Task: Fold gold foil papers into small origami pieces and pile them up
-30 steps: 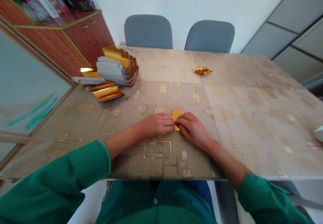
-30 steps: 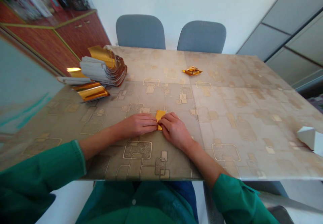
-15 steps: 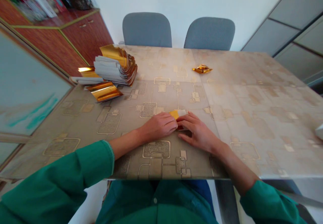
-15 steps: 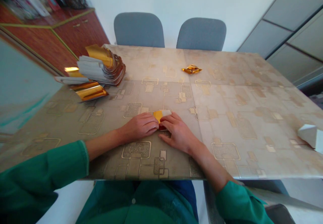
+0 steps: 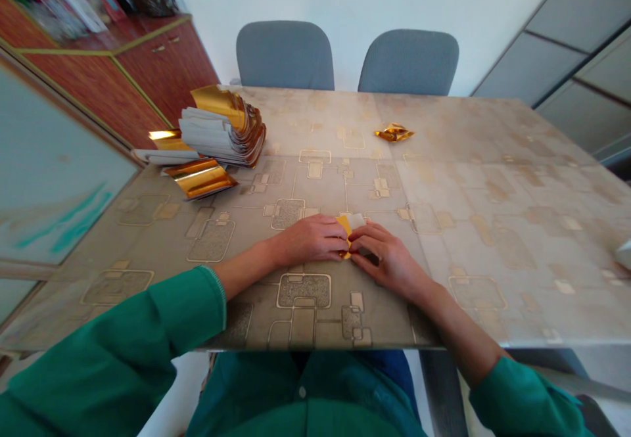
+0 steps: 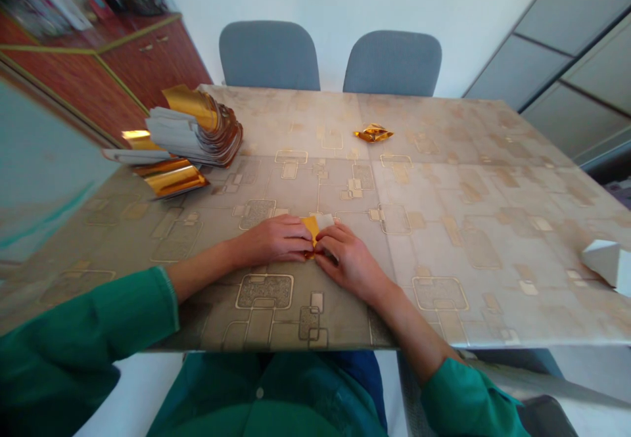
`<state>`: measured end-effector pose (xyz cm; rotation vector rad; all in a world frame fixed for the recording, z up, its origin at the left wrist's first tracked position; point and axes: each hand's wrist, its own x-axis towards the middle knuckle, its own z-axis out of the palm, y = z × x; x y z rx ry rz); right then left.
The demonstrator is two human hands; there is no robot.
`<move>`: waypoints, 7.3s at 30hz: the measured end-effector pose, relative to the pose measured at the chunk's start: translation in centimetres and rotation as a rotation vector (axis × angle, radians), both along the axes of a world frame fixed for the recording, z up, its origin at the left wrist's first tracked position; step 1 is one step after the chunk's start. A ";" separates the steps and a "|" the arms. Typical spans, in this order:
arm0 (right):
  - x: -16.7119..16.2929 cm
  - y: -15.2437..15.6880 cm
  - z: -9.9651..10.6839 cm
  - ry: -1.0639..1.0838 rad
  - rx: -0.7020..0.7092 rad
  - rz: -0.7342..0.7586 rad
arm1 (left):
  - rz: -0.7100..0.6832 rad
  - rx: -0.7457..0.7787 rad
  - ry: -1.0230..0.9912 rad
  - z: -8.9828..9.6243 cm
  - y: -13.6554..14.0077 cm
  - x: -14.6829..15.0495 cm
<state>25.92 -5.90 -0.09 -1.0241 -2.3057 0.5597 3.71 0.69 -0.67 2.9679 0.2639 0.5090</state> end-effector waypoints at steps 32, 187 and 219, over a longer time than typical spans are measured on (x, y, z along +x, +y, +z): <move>-0.6 -0.6 -0.3 -0.051 -0.007 -0.187 | 0.195 -0.149 -0.088 -0.4 -0.8 1.6; 1.2 1.5 -0.1 -0.316 0.113 0.072 | 0.406 0.086 0.130 -0.3 -5.9 -2.6; -1.2 1.5 -0.9 -0.288 0.076 -0.199 | 0.366 -0.103 0.080 -1.0 -5.8 -2.7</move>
